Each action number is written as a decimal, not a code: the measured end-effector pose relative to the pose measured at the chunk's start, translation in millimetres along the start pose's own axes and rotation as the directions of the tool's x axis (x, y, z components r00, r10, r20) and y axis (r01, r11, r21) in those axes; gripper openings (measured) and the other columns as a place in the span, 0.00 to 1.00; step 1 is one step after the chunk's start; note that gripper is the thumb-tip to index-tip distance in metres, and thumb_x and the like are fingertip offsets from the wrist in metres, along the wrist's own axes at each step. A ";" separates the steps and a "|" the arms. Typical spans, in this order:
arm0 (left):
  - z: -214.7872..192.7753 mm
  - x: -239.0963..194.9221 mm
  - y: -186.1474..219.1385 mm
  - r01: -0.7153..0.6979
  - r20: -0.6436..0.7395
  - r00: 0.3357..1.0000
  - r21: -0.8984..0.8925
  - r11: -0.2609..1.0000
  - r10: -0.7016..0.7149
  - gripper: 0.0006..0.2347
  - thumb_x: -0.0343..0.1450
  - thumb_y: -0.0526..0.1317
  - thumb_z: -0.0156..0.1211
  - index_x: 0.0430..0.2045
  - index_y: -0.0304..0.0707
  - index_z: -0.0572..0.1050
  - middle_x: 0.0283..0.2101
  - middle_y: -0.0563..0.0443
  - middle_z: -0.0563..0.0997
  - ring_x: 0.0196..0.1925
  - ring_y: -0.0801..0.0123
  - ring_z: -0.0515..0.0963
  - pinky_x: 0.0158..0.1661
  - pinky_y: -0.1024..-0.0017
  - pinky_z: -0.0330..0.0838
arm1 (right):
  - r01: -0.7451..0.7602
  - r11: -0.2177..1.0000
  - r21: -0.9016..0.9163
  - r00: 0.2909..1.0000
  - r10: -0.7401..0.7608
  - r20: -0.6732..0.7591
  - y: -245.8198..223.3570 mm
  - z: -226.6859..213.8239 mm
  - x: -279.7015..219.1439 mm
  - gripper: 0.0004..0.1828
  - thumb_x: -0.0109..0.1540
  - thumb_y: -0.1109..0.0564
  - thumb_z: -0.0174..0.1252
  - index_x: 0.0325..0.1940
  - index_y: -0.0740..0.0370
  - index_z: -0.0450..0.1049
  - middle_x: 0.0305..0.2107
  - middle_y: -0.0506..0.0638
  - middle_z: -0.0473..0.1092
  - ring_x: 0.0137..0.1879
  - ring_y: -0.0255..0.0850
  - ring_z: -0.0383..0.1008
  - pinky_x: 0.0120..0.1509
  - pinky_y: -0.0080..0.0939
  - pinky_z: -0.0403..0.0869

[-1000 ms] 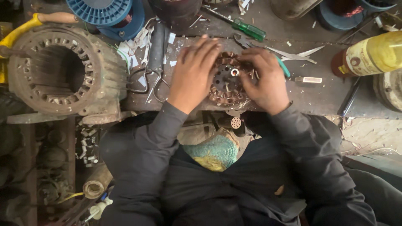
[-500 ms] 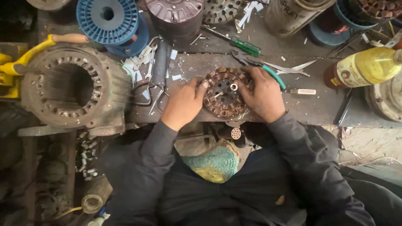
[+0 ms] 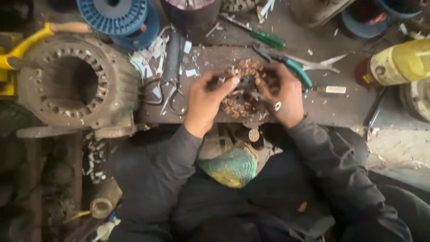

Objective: The person uses pliers to remove and adjust copper windings on a motor rotor. They repeatedly reposition the rotor and use the pliers to pull and shape the copper wires.

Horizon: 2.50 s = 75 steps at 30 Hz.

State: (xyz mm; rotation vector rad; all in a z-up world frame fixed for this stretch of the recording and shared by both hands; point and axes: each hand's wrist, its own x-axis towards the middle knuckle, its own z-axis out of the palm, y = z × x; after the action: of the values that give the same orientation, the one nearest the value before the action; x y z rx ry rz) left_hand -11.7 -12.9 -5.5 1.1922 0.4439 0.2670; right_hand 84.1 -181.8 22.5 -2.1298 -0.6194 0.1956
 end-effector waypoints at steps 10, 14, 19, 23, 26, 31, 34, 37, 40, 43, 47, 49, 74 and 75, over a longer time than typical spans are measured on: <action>-16.2 7.4 45.3 -0.468 0.246 0.869 0.689 0.554 0.429 0.18 0.65 0.45 0.78 0.41 0.31 0.83 0.39 0.44 0.84 0.39 0.62 0.83 0.41 0.69 0.76 | 0.374 0.896 -0.237 0.927 -0.362 0.095 32.1 -21.6 1.0 0.17 0.65 0.64 0.59 0.59 0.65 0.73 0.52 0.61 0.74 0.56 0.58 0.75 0.63 0.51 0.74; -9.8 13.3 47.2 -0.452 0.292 0.891 0.638 0.624 0.347 0.19 0.65 0.48 0.77 0.44 0.37 0.83 0.40 0.45 0.84 0.39 0.61 0.84 0.40 0.68 0.77 | 0.163 0.827 -0.538 0.981 -0.196 -0.003 53.9 -38.8 -3.2 0.16 0.63 0.51 0.68 0.45 0.65 0.75 0.48 0.60 0.71 0.55 0.59 0.70 0.59 0.56 0.70; 15.6 19.6 35.9 -0.542 0.380 0.838 0.511 0.667 0.390 0.17 0.66 0.50 0.74 0.44 0.43 0.83 0.42 0.48 0.84 0.43 0.58 0.84 0.45 0.67 0.77 | 0.145 0.771 -0.620 0.988 -0.150 0.045 72.1 -33.9 0.2 0.18 0.62 0.45 0.71 0.43 0.61 0.78 0.47 0.60 0.70 0.55 0.60 0.69 0.57 0.58 0.69; 26.1 16.4 30.7 -0.671 0.468 0.741 0.479 0.566 0.482 0.15 0.70 0.51 0.71 0.42 0.44 0.83 0.45 0.50 0.85 0.47 0.57 0.83 0.49 0.64 0.76 | 0.168 0.783 -0.599 0.983 -0.178 0.042 84.2 -31.0 1.9 0.17 0.60 0.48 0.71 0.45 0.61 0.79 0.48 0.60 0.70 0.55 0.60 0.69 0.59 0.58 0.69; 31.3 13.2 32.2 -0.594 0.441 0.803 0.538 0.597 0.402 0.16 0.68 0.54 0.70 0.38 0.43 0.84 0.39 0.49 0.85 0.40 0.58 0.84 0.42 0.65 0.76 | 0.157 0.812 -0.563 0.984 -0.178 0.017 86.5 -31.9 2.9 0.17 0.58 0.47 0.72 0.41 0.61 0.79 0.45 0.63 0.68 0.53 0.61 0.68 0.58 0.57 0.70; 33.5 16.4 32.7 -0.430 0.302 0.902 0.595 0.679 0.307 0.17 0.71 0.55 0.64 0.38 0.42 0.83 0.38 0.49 0.87 0.40 0.60 0.87 0.40 0.68 0.77 | 0.157 0.816 -0.556 0.969 -0.236 -0.072 72.1 -54.5 -4.5 0.16 0.60 0.48 0.72 0.36 0.64 0.78 0.45 0.63 0.68 0.56 0.59 0.68 0.60 0.56 0.70; 29.2 24.3 29.7 -0.350 0.323 0.925 0.529 0.773 0.198 0.18 0.73 0.56 0.58 0.43 0.43 0.82 0.41 0.48 0.88 0.43 0.60 0.89 0.43 0.68 0.79 | 0.022 0.932 -0.362 0.983 -0.087 -0.163 60.2 -78.6 -23.5 0.15 0.67 0.51 0.66 0.41 0.68 0.77 0.41 0.63 0.68 0.49 0.51 0.71 0.52 0.49 0.70; 25.1 30.9 23.5 -0.363 0.353 0.918 0.554 0.749 0.183 0.19 0.76 0.54 0.53 0.53 0.44 0.78 0.49 0.42 0.85 0.52 0.53 0.85 0.51 0.65 0.77 | -0.261 0.902 0.344 0.946 0.310 -0.094 49.8 -91.3 -46.4 0.16 0.68 0.49 0.58 0.52 0.64 0.72 0.34 0.56 0.67 0.34 0.38 0.64 0.37 0.38 0.64; 24.7 33.8 13.3 -0.348 0.377 0.913 0.513 0.785 0.159 0.20 0.79 0.52 0.47 0.63 0.45 0.70 0.59 0.41 0.80 0.62 0.51 0.80 0.60 0.63 0.72 | -0.418 0.827 0.375 0.904 0.421 0.081 38.4 -81.3 -72.7 0.19 0.70 0.50 0.55 0.49 0.72 0.73 0.33 0.57 0.74 0.33 0.40 0.74 0.38 0.37 0.73; 23.6 34.9 4.2 -0.351 0.372 0.912 0.491 0.797 0.172 0.21 0.81 0.50 0.44 0.69 0.48 0.63 0.68 0.41 0.72 0.70 0.50 0.72 0.67 0.63 0.65 | -0.466 0.626 0.625 0.872 0.445 0.204 24.9 -57.0 -110.8 0.20 0.69 0.50 0.54 0.55 0.71 0.70 0.38 0.58 0.74 0.40 0.42 0.77 0.44 0.40 0.75; 13.3 34.4 3.3 -0.445 0.404 0.876 0.473 0.760 0.262 0.18 0.84 0.46 0.44 0.70 0.49 0.66 0.73 0.40 0.68 0.78 0.48 0.64 0.74 0.62 0.59 | -0.490 0.435 0.756 0.849 0.437 0.298 10.0 -15.8 -146.3 0.19 0.68 0.56 0.54 0.56 0.76 0.66 0.48 0.63 0.73 0.53 0.51 0.77 0.62 0.53 0.74; 10.5 30.6 4.6 -0.409 0.408 0.884 0.443 0.798 0.227 0.17 0.83 0.45 0.45 0.69 0.49 0.67 0.73 0.42 0.70 0.77 0.50 0.66 0.73 0.63 0.61 | -0.530 0.352 0.772 0.830 0.401 0.387 8.5 -2.3 -154.4 0.23 0.67 0.59 0.55 0.63 0.79 0.67 0.51 0.67 0.72 0.58 0.53 0.74 0.66 0.57 0.71; 38.6 -2.8 -7.0 -0.218 0.200 0.968 0.361 0.907 0.153 0.19 0.78 0.48 0.52 0.59 0.38 0.61 0.65 0.37 0.67 0.55 0.49 0.74 0.59 0.57 0.67 | -0.101 0.422 -0.901 0.989 -0.055 -0.136 -46.0 11.0 -125.0 0.28 0.60 0.59 0.53 0.67 0.55 0.72 0.71 0.61 0.58 0.77 0.57 0.56 0.77 0.69 0.50; 38.7 -3.6 -7.0 -0.109 0.206 0.977 0.282 0.953 0.051 0.20 0.77 0.48 0.52 0.59 0.38 0.60 0.64 0.35 0.66 0.49 0.47 0.77 0.54 0.57 0.72 | -0.087 0.395 -0.914 0.988 -0.083 -0.130 -45.2 10.3 -123.2 0.28 0.59 0.59 0.54 0.65 0.55 0.73 0.69 0.61 0.59 0.75 0.57 0.58 0.75 0.69 0.52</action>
State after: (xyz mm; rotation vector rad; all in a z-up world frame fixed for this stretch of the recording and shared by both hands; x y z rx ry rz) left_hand 3.0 -49.1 0.2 1.5132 0.2662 0.1532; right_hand -42.1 -213.9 41.8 -3.2014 -0.7170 -0.4564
